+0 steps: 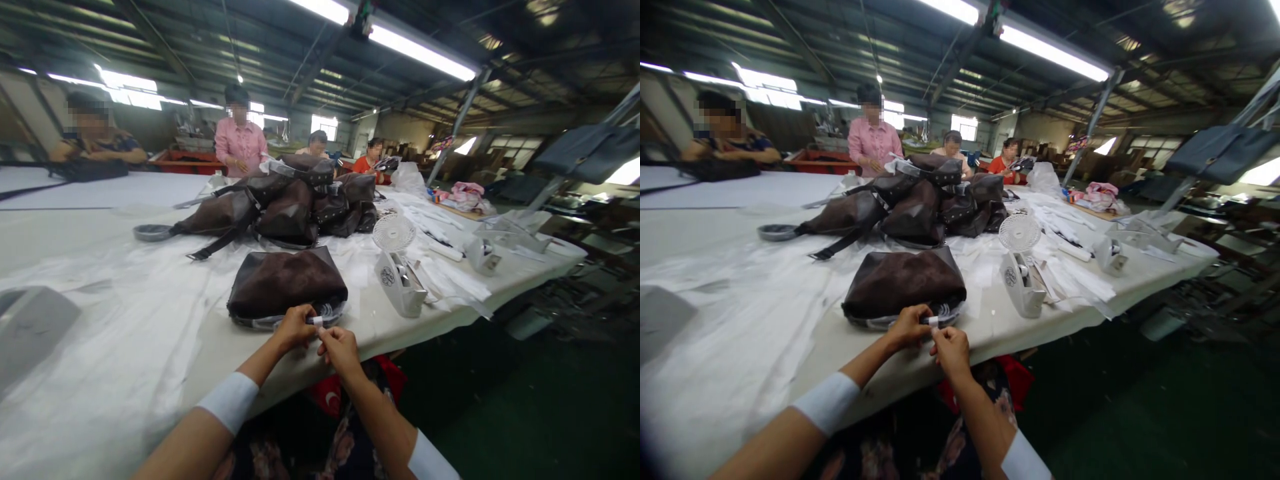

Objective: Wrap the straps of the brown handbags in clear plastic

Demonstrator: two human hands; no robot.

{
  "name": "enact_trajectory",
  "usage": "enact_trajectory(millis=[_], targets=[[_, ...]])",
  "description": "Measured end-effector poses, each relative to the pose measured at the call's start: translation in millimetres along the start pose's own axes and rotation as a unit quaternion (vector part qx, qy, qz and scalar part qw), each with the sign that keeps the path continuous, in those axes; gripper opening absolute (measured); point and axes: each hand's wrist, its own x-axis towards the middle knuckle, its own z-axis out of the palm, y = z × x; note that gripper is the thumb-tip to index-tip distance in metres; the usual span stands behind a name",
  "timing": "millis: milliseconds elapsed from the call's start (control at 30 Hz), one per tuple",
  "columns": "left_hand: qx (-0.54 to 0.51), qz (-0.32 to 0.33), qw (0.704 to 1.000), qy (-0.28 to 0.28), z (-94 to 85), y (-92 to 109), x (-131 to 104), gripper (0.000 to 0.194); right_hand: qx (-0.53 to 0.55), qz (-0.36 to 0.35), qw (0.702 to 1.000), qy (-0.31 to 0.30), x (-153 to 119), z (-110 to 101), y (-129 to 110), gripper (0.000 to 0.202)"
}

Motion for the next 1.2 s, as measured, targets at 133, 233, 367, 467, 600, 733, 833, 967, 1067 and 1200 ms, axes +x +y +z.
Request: enact_trajectory(millis=[133, 233, 367, 467, 600, 733, 833, 967, 1067, 1200], targets=[[0.0, 0.003, 1.0, -0.005, -1.4, 0, -1, 0.016, -0.038, 0.029, 0.999, 0.018, 5, 2, 3, 0.032], [0.001, 0.003, 1.0, -0.018, -2.8, 2, -2, 0.016, -0.056, 0.046, 0.997, 0.023, 10, 1, 6, 0.031], [0.009, 0.002, 1.0, -0.028, -4.3, 3, -2, 0.017, -0.079, 0.06, 0.995, 0.026, 15, 1, 8, 0.033], [0.008, 0.005, 0.999, -0.042, -6.9, 2, -1, 0.019, -0.098, 0.066, 0.993, 0.025, 17, 2, 7, 0.034], [-0.016, -0.02, 0.995, -0.096, -10.4, 3, 1, 0.026, -0.116, 0.072, 0.99, 0.022, 18, 3, 5, 0.036], [0.031, -0.04, 0.996, -0.076, -7.2, 5, 4, 0.029, -0.105, 0.082, 0.991, 0.007, 19, 1, 6, 0.034], [0.076, -0.04, 0.994, -0.07, -3.2, 6, 6, 0.023, -0.077, 0.093, 0.993, -0.01, 19, 0, 10, 0.025], [0.099, -0.036, 0.992, -0.076, -1.4, 8, 9, 0.009, -0.016, 0.116, 0.993, -0.02, 12, -2, 10, 0.012], [0.091, -0.048, 0.992, -0.077, -1.4, 14, 11, 0.008, 0.043, 0.131, 0.99, -0.023, 4, -5, 6, 0.01], [0.057, -0.077, 0.991, -0.094, -3.1, 29, 10, 0.01, 0.106, 0.14, 0.984, -0.041, -1, -12, 5, 0.018]])
